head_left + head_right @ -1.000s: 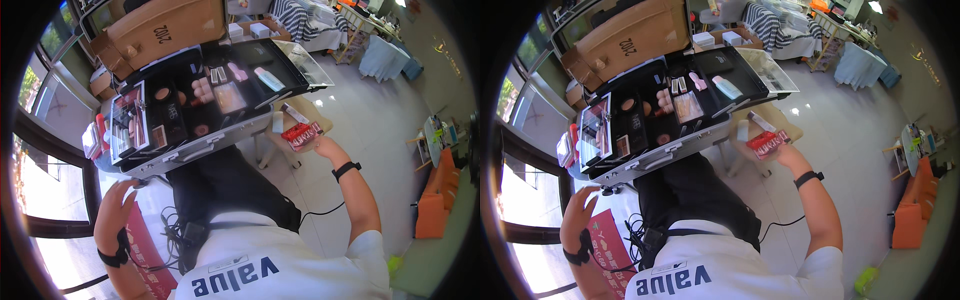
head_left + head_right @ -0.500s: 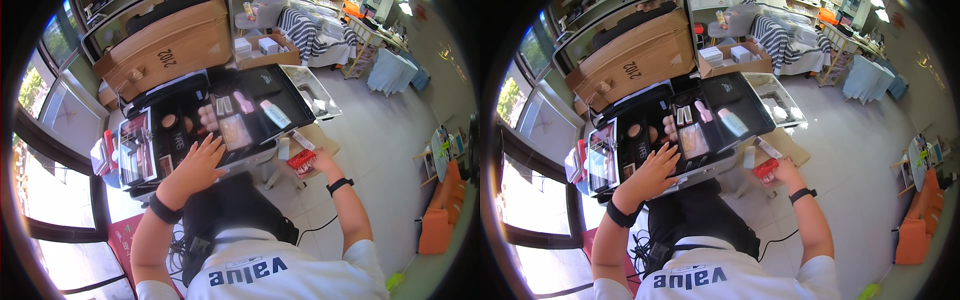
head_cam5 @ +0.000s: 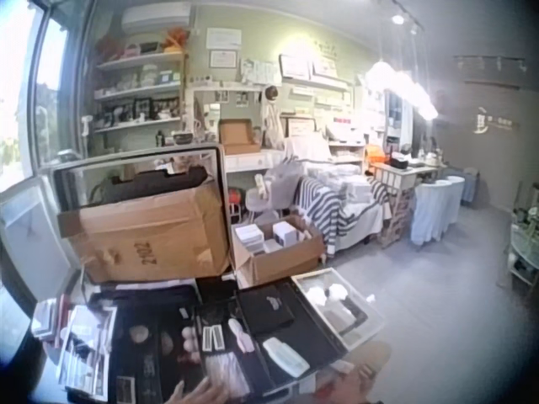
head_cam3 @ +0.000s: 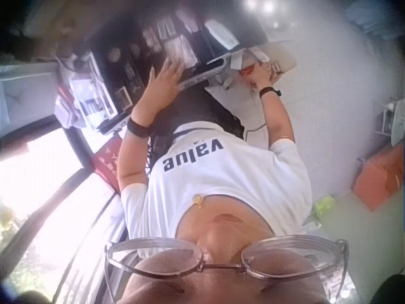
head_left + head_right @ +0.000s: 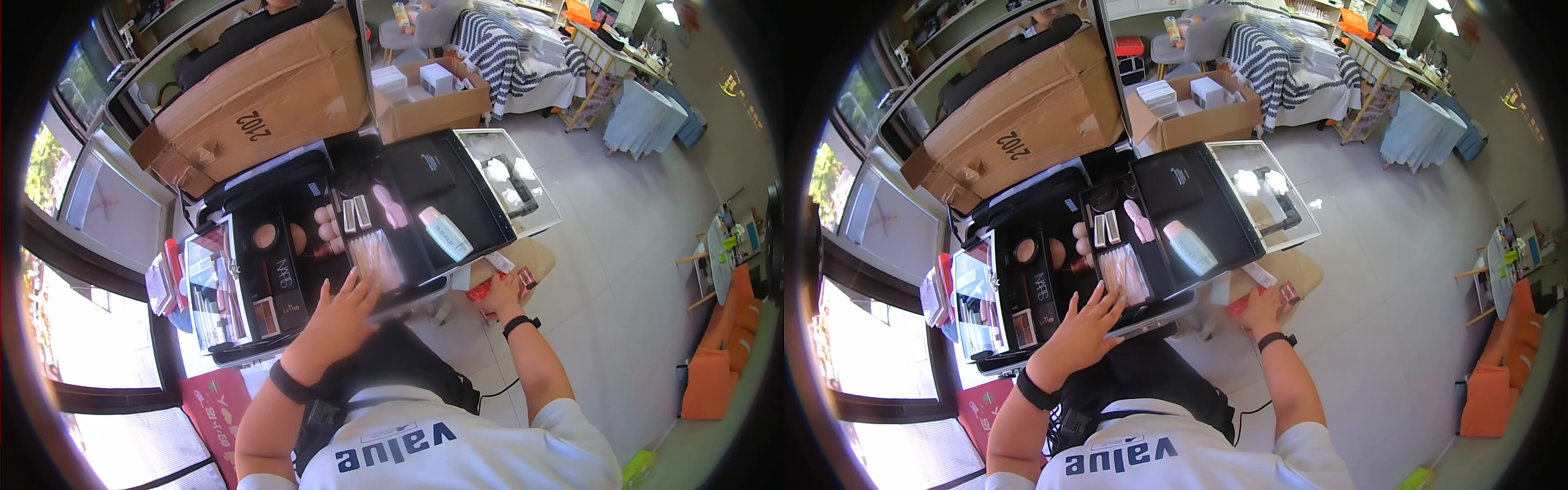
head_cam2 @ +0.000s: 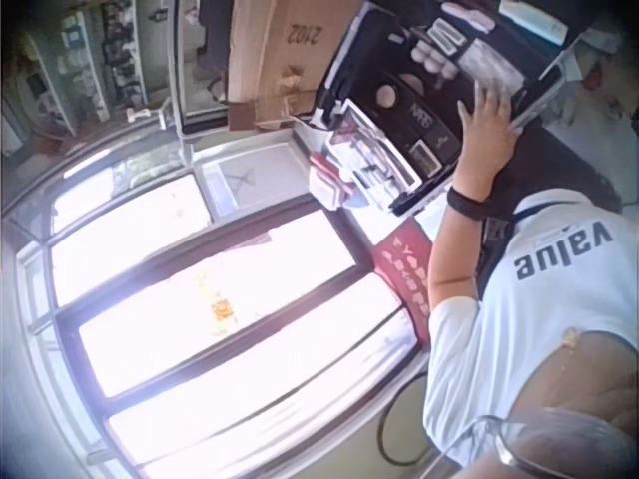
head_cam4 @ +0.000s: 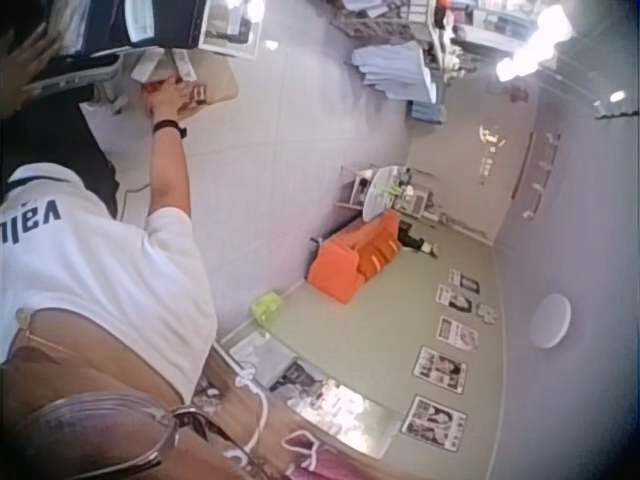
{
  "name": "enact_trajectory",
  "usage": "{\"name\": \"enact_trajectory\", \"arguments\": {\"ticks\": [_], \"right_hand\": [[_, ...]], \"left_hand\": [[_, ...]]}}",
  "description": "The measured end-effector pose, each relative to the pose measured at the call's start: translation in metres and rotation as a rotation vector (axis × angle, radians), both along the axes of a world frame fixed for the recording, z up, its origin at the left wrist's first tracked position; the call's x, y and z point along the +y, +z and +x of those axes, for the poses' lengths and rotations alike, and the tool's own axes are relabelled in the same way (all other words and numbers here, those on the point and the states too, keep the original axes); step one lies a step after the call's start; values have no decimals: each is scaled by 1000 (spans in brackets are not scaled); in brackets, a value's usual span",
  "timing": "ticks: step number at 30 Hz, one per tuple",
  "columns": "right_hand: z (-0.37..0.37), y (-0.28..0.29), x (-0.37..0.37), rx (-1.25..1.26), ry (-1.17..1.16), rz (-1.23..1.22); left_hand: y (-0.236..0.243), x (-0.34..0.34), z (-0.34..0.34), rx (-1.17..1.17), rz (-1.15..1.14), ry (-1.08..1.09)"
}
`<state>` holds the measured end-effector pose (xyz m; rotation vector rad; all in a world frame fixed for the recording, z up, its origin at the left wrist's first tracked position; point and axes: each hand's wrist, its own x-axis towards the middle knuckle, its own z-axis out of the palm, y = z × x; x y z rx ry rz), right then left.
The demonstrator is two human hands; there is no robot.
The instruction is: The person organizes makeup items in a large travel case by hand, moving individual palette cases, containers, and packages of false eyelashes from a small table into specific compartments of the case.
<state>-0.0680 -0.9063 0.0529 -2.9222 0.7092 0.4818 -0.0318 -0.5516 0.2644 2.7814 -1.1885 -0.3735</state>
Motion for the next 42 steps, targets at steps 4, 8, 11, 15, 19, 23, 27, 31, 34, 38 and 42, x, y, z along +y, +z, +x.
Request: {"name": "enact_trajectory", "arguments": {"ticks": [4,8,11,15,19,23,27,31,34,38,42], "right_hand": [[-27,74,2,-227,37,125],[-62,154,-28,-314,55,319],[-75,206,-48,-420,99,397],[-26,251,-36,-554,219,481],[34,241,3,-618,398,423],[71,224,21,-659,294,404],[71,216,14,-697,231,435],[62,222,14,-661,261,407],[61,229,20,-630,427,373],[69,242,27,-497,587,343],[85,248,25,-394,574,349]], "left_hand": [[1,0,3,-13,55,-34],[8,2,5,-26,45,-60],[23,-12,8,-15,42,-97],[36,-54,20,-166,-167,-192],[14,-98,34,-260,-316,-289],[-4,-118,54,-401,-339,-211],[-5,-117,70,-298,-364,-227],[-6,-109,77,-304,-413,-309],[-3,-107,77,-248,-396,-359],[5,-99,74,-204,-424,-413],[1,-92,74,-185,-490,-417]]}}
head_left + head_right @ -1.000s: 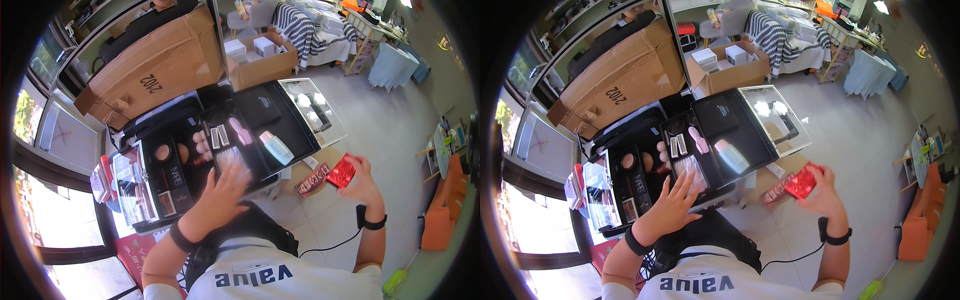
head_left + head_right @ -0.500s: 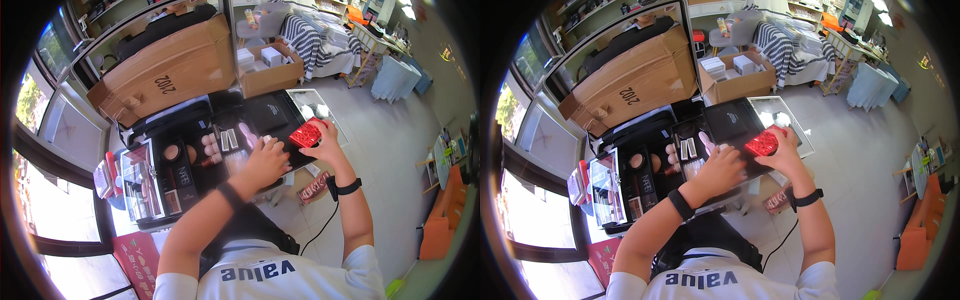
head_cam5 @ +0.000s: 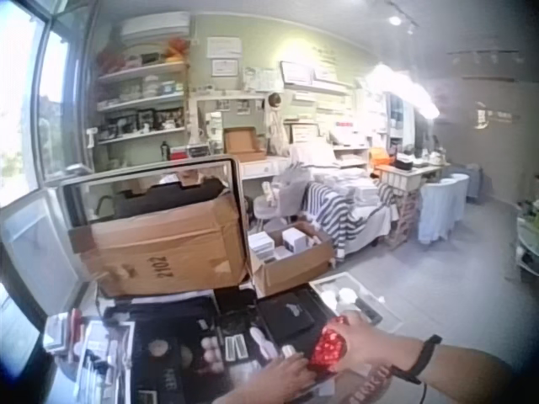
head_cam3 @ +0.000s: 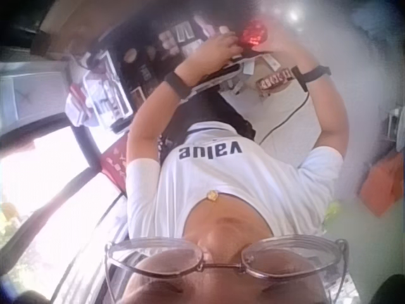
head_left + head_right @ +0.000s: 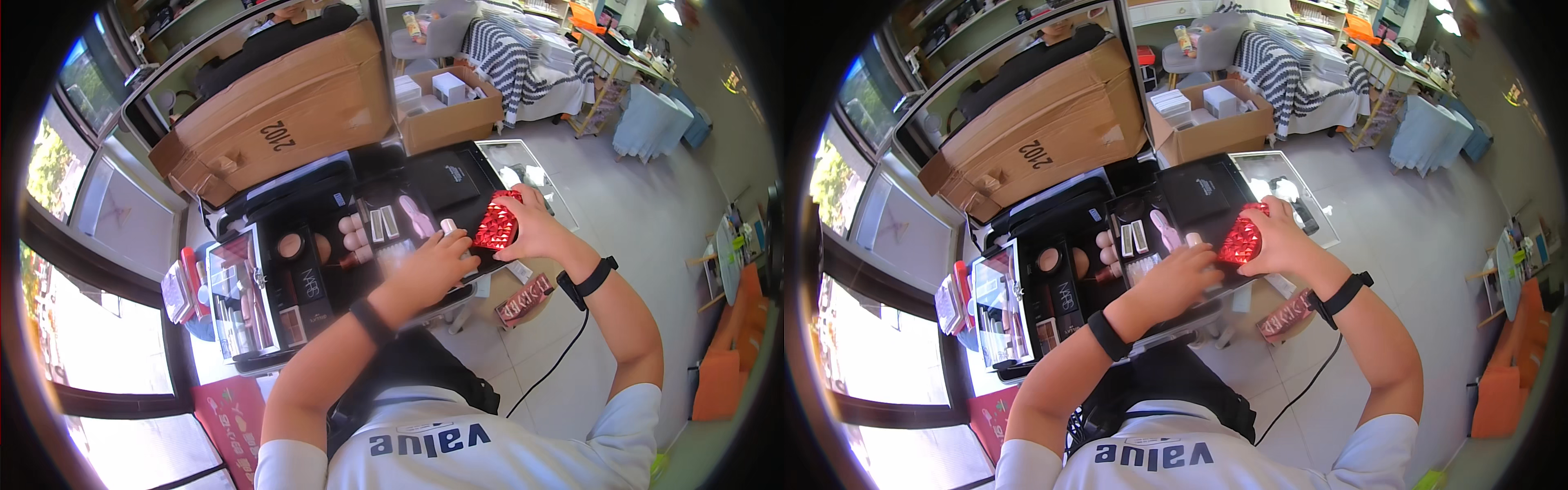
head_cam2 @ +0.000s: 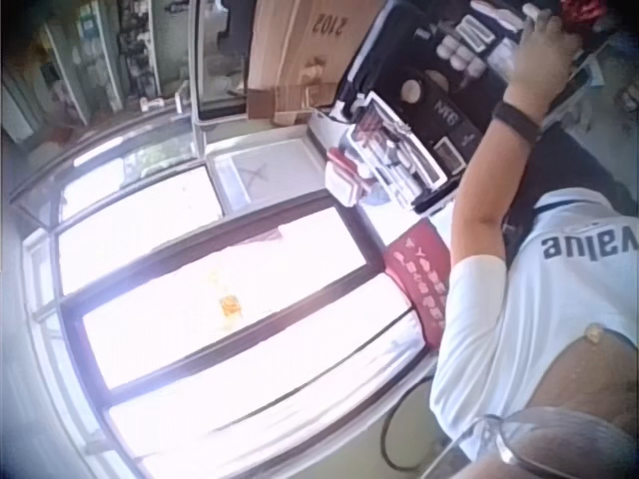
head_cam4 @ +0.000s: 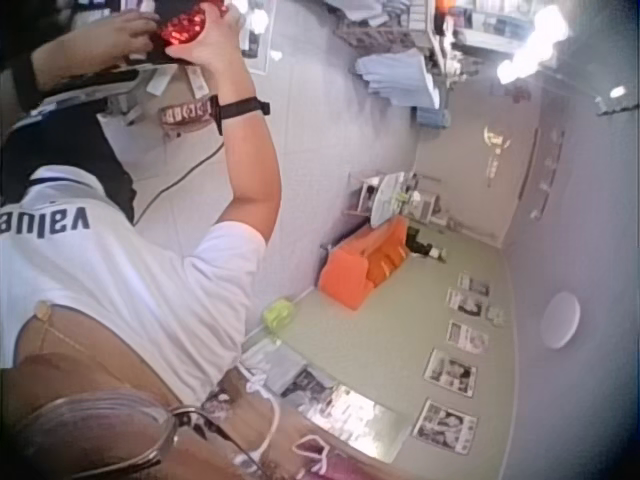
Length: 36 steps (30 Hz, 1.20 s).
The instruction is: The person organizes makeup items in a large travel case by hand, moving individual palette cases, containers, and packages of false eyelashes from a small table into specific compartments of the case.
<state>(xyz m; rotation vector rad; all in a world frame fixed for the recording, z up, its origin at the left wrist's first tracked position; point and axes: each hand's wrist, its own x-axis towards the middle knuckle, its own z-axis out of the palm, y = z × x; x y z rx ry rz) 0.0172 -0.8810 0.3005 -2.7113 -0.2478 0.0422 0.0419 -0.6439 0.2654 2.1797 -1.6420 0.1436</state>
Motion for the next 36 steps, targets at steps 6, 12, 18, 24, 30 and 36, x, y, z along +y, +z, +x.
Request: {"name": "enact_trajectory", "arguments": {"ticks": [6,12,18,24,30,36], "right_hand": [[-5,-1,-18,83,122,-58],[-14,75,-23,225,277,-180],[-9,126,-12,357,342,-235],[10,113,-6,241,343,-239],[15,40,-17,168,188,-40],[5,-1,6,105,145,16]], "left_hand": [[-3,-3,-6,-11,-25,22],[0,-3,-10,-130,21,64],[-1,-12,-3,-266,93,85],[4,-10,5,-275,47,-4],[12,9,2,-307,-94,-67],[35,65,-15,-333,-146,54]]}}
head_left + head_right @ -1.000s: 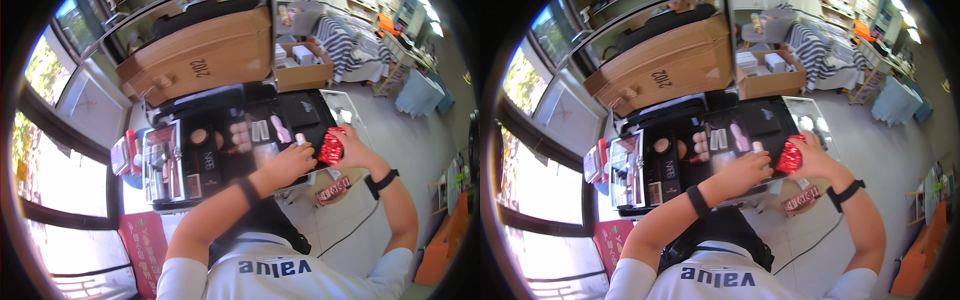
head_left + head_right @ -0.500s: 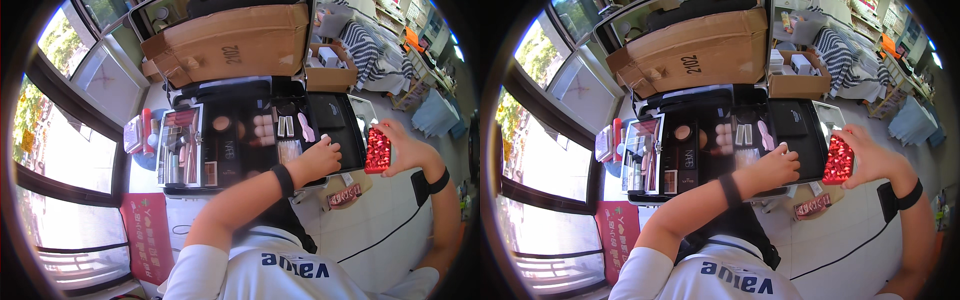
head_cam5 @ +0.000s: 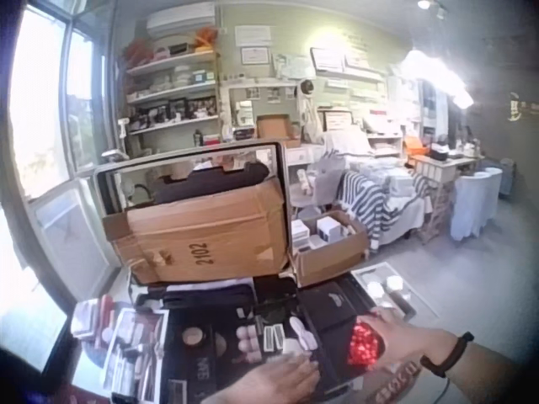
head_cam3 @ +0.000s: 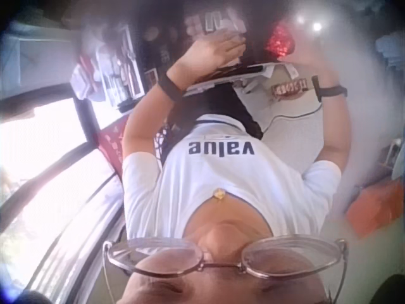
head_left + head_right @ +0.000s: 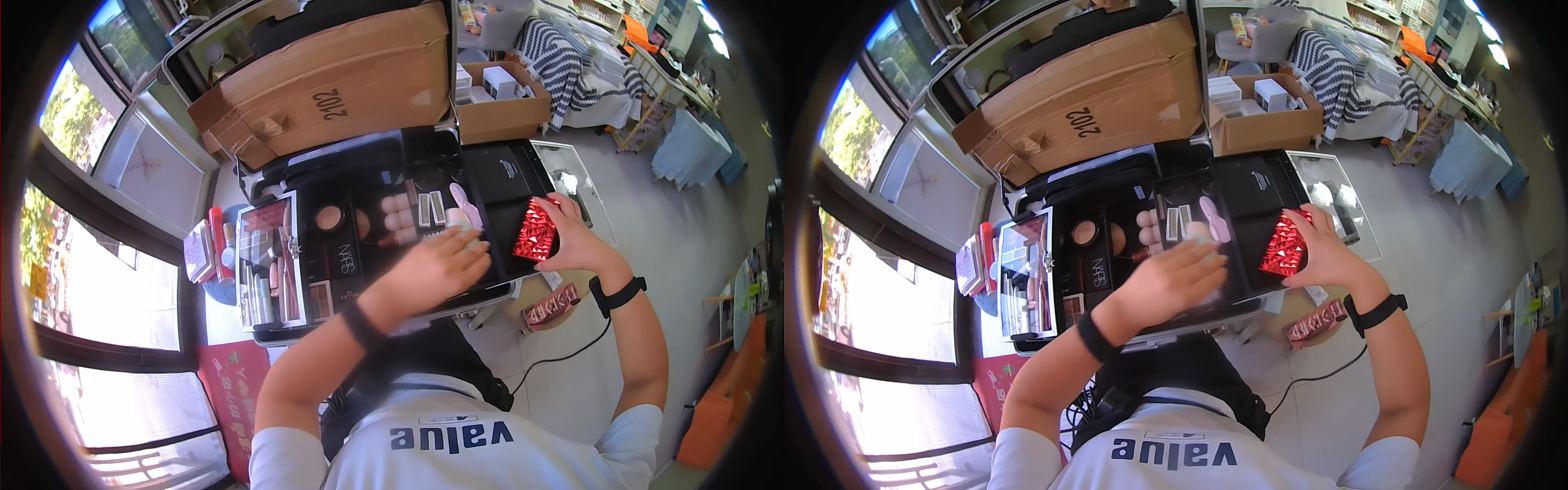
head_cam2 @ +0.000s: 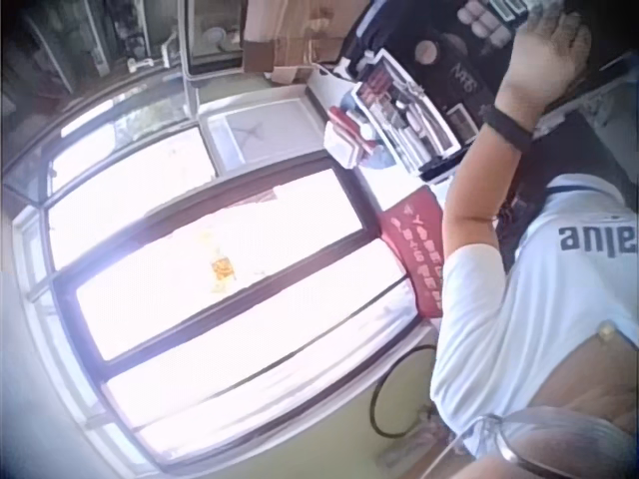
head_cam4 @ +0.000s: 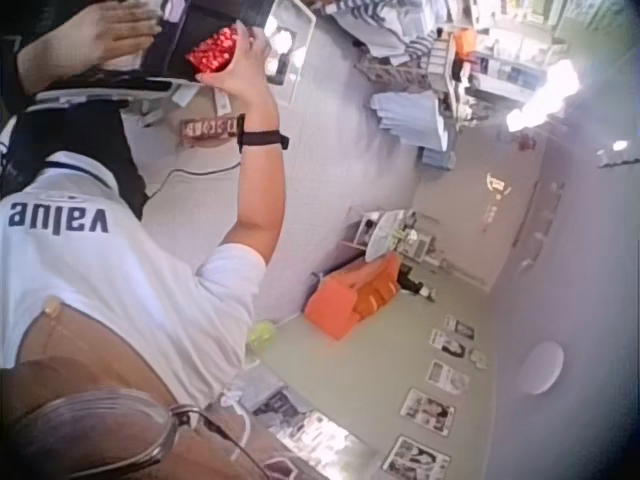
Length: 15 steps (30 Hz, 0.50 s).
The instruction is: The person organizes makeup items in a large travel case by hand, moving individual palette cases, containers, and packages of false eyelashes from a small table into specific compartments of the case.
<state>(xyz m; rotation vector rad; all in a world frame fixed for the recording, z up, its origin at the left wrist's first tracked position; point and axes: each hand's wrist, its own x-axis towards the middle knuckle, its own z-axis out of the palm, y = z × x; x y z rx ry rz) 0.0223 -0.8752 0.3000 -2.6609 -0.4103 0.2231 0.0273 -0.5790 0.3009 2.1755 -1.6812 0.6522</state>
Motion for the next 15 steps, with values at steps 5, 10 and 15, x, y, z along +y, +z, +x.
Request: {"name": "enact_trajectory", "arguments": {"ticks": [5,10,15], "right_hand": [[-3,-17,-13,31,19,54],[0,-13,-15,57,111,46],[-5,-14,-4,72,88,6]], "left_hand": [[3,48,-13,106,23,210],[-12,88,-23,140,22,344],[-28,104,-22,101,33,439]]}}
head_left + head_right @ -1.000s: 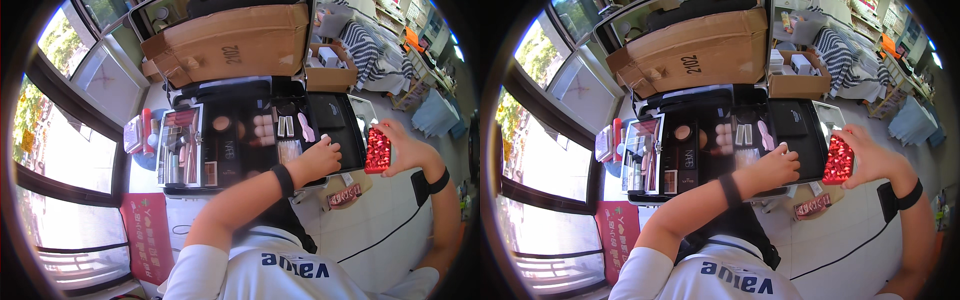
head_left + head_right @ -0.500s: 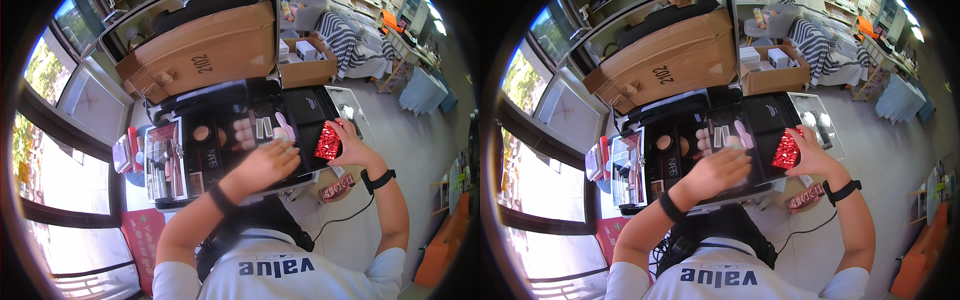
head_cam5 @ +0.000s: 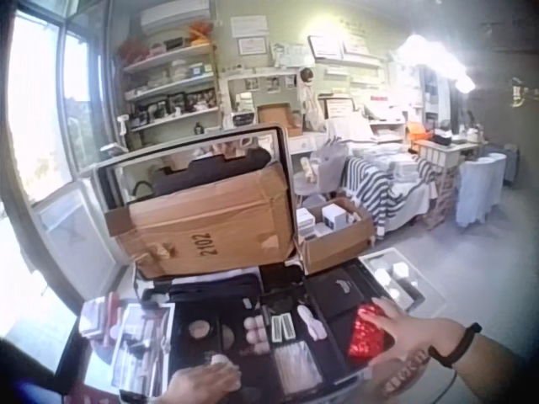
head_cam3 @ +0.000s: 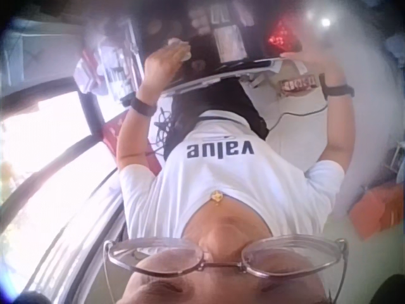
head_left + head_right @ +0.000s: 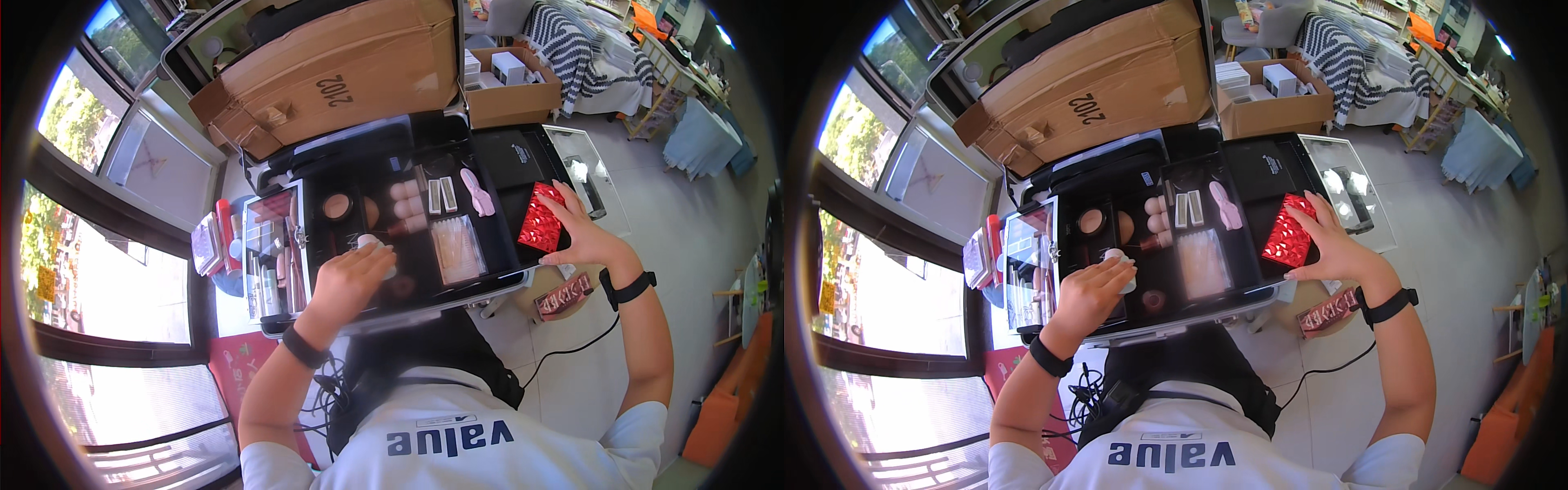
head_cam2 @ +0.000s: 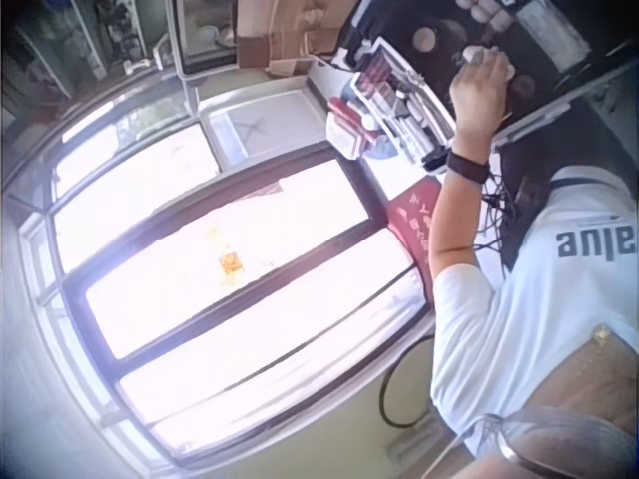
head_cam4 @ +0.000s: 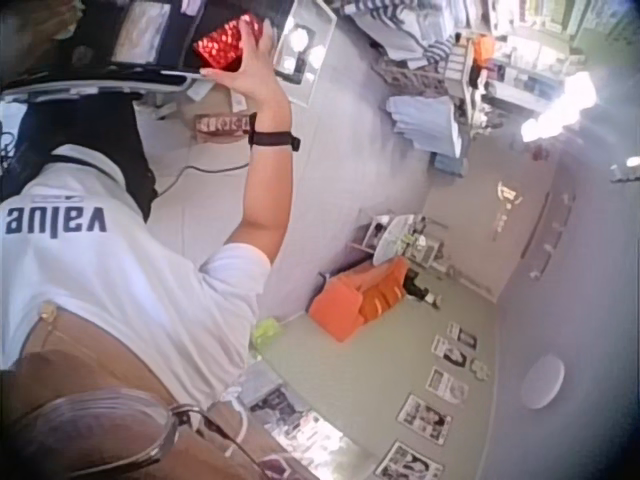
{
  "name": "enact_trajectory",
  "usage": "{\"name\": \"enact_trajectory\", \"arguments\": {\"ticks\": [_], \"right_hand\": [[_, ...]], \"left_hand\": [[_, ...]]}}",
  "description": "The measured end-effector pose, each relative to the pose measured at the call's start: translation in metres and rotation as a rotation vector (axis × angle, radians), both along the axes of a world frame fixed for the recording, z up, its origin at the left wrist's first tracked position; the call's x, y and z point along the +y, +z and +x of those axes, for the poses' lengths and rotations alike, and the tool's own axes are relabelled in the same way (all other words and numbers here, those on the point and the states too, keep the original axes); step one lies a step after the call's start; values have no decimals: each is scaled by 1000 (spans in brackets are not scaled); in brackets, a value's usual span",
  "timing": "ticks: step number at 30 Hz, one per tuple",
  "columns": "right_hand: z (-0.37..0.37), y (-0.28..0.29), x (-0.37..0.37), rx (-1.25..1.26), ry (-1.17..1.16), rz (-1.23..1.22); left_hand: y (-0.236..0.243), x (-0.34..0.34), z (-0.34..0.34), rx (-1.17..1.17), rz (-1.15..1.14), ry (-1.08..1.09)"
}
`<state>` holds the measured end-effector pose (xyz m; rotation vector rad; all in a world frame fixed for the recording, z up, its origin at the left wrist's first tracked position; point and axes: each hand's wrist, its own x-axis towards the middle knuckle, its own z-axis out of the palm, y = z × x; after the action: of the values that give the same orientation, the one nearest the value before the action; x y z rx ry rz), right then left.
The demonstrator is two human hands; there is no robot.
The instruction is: The person organizes makeup items in a large travel case by hand, moving individual palette cases, containers, and packages of false eyelashes from a small table into specific compartments of the case.
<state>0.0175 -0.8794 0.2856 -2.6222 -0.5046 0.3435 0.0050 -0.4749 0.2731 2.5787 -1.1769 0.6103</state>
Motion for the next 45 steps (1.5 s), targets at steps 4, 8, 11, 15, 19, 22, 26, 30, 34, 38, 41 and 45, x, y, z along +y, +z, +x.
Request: {"name": "enact_trajectory", "arguments": {"ticks": [4,8,11,15,19,22,26,30,34,38,41,45], "right_hand": [[-2,-9,1,42,-22,145],[-3,-14,-1,-10,-31,115],[-5,-3,3,21,-80,78],[-6,4,9,54,-123,56],[-5,-4,9,26,-134,4],[-5,-9,10,-6,-134,-2],[-9,-17,11,-121,-143,-81],[-10,-19,28,-189,-214,-93],[-7,-15,47,-246,-393,-181],[0,-20,66,-361,-604,-320],[9,-38,74,-440,-648,-341],[5,-40,74,-463,-616,-284]], "left_hand": [[-12,-14,1,61,13,-26],[-37,-26,3,163,44,-66],[-48,-32,7,163,51,-83],[-48,-39,13,250,12,-127],[-56,-32,27,318,89,-172],[-53,-28,39,561,224,-98],[-48,-30,43,579,461,-79],[-74,-35,46,568,487,-14],[-84,-49,49,640,520,87],[-71,-54,56,746,594,48],[-51,-51,50,747,505,38],[0,-62,44,521,341,127]]}}
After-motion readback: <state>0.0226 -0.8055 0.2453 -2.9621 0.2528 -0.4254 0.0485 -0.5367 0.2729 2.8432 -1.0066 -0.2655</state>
